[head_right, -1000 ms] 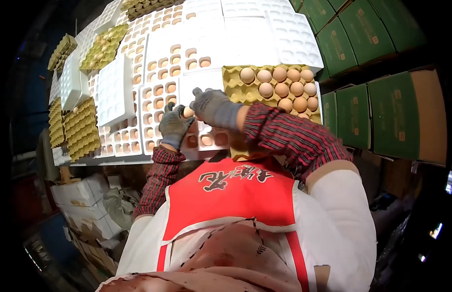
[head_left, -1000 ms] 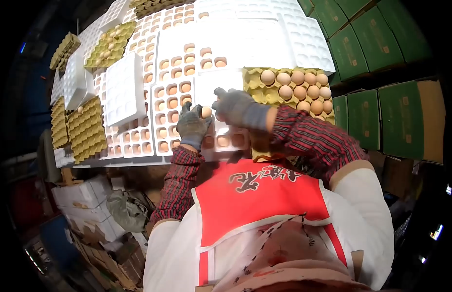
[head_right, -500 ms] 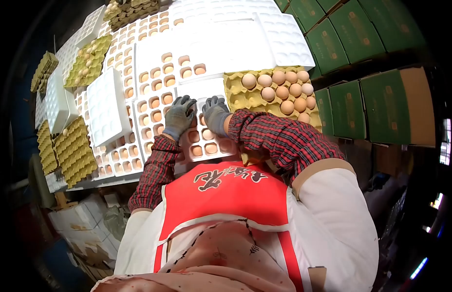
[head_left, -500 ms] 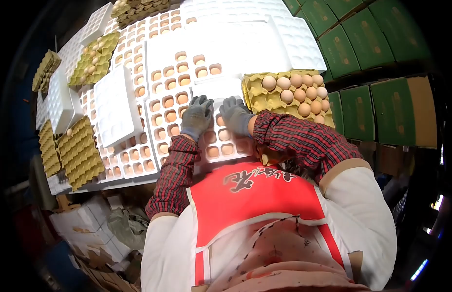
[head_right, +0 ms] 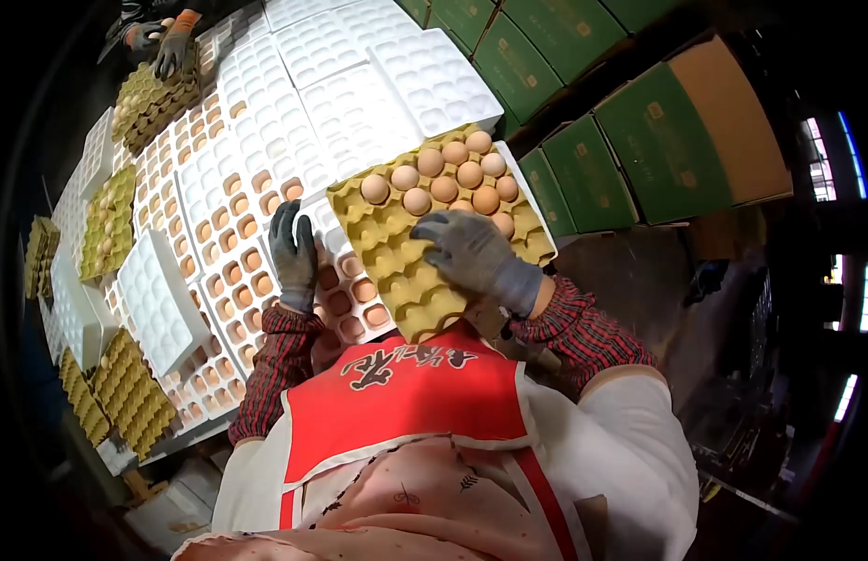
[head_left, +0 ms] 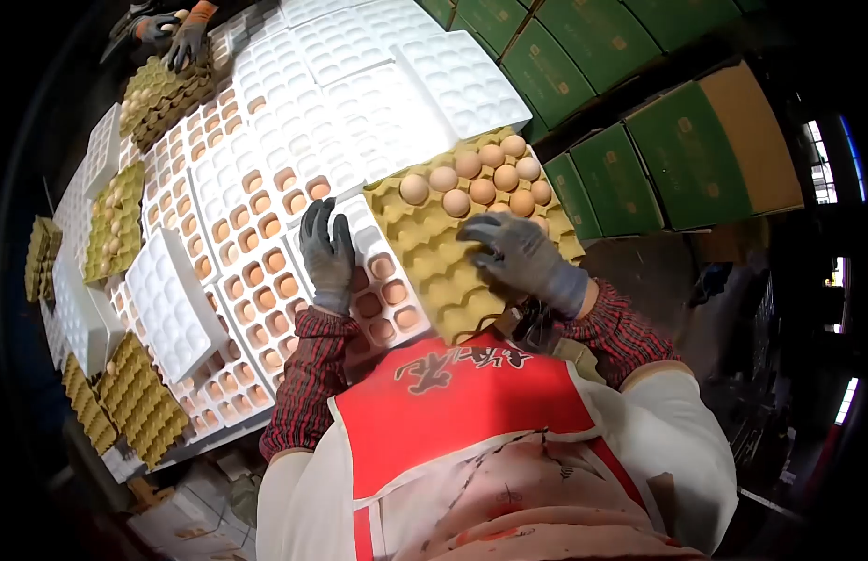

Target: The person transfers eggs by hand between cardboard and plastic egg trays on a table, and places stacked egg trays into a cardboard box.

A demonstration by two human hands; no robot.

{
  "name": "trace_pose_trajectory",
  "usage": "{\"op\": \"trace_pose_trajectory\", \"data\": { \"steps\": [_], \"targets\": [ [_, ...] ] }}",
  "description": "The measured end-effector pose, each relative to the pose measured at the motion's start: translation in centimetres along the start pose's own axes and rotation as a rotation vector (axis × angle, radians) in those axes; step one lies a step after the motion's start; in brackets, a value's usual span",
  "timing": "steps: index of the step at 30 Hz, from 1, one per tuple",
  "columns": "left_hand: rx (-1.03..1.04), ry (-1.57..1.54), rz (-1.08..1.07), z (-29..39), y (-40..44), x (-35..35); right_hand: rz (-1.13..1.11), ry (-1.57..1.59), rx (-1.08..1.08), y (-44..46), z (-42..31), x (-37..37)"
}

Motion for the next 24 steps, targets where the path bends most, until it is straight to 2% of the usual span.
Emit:
{"op": "trace_pose_trajectory", "data": {
  "steps": [1, 2, 3, 4, 6, 7, 8, 10, 11, 12, 14, 16, 18, 19, 20, 23, 24],
  "targets": [
    [0.064, -0.014, 0.061, 4.3, 2.0, -0.2, 0.008, -0.154, 0.002, 0.4, 1.6, -0.9],
    [0.092, -0.123, -0.050, 7.7, 3.7, 0.4, 0.016, -0.306, 0.003, 0.7, 2.8, -1.5],
    [0.214, 0.052, -0.175, 10.7, 5.1, 1.3, -0.079, -0.459, 0.086, 0.9, 3.1, -1.9],
    [0.335, 0.230, -0.298, 12.7, 6.1, 2.7, -0.043, -0.446, 0.036, 1.0, 4.0, -1.5],
    [0.374, 0.484, -0.434, 12.5, 6.6, 5.7, 0.021, -0.422, -0.062, 1.0, 5.7, -0.3],
    [0.354, 0.505, -0.482, 12.0, 6.5, 6.6, 0.000, -0.428, -0.068, 1.1, 6.0, -0.2],
    [0.332, 0.527, -0.530, 11.4, 6.4, 7.3, -0.009, -0.339, -0.086, 1.4, 6.6, -0.8],
    [0.324, 0.326, -0.425, 11.4, 6.5, 6.5, -0.036, -0.145, -0.109, 1.4, 7.0, -2.4],
    [0.317, 0.230, -0.369, 11.5, 6.6, 6.1, 0.003, 0.114, -0.016, 1.7, 7.9, -3.4],
    [0.232, 0.001, -0.213, 12.1, 6.6, 5.0, -0.056, 0.567, 0.204, 1.9, 9.1, -4.0],
    [0.203, -0.217, -0.069, 12.3, 6.3, 5.3, -0.135, 1.079, 0.337, 2.4, 9.6, -4.5],
    [0.204, -0.094, -0.398, 14.5, 6.2, 7.7, -0.028, 0.303, -0.105, 5.1, 8.3, -4.4],
    [0.103, 0.260, -0.660, 16.8, 5.3, 9.7, -0.140, -0.150, -0.039, 5.9, 6.4, -2.6],
    [0.091, 0.384, -0.673, 16.4, 4.9, 11.1, -0.003, -0.330, -0.151, 6.0, 6.2, -1.0],
    [0.077, 0.506, -0.688, 15.6, 4.4, 12.0, -0.045, -0.283, -0.135, 6.2, 7.3, -0.2],
    [0.041, 0.218, -0.597, 17.5, 5.4, 9.0, -0.152, -0.191, -0.062, 6.9, 8.4, -1.1],
    [0.085, -0.232, -0.243, 13.0, 5.1, 8.0, -0.117, 0.653, 0.126, 6.8, 11.3, -3.0]
  ]
}}
Point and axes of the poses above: each hand's wrist, its own y-axis towards the middle knuckle, its own x-axis out of the palm, z = x × y, the point moved 5 cm from there along y, towards the middle knuckle, and after that the axes turned 13 degrees about x, right-handed, at the moved point
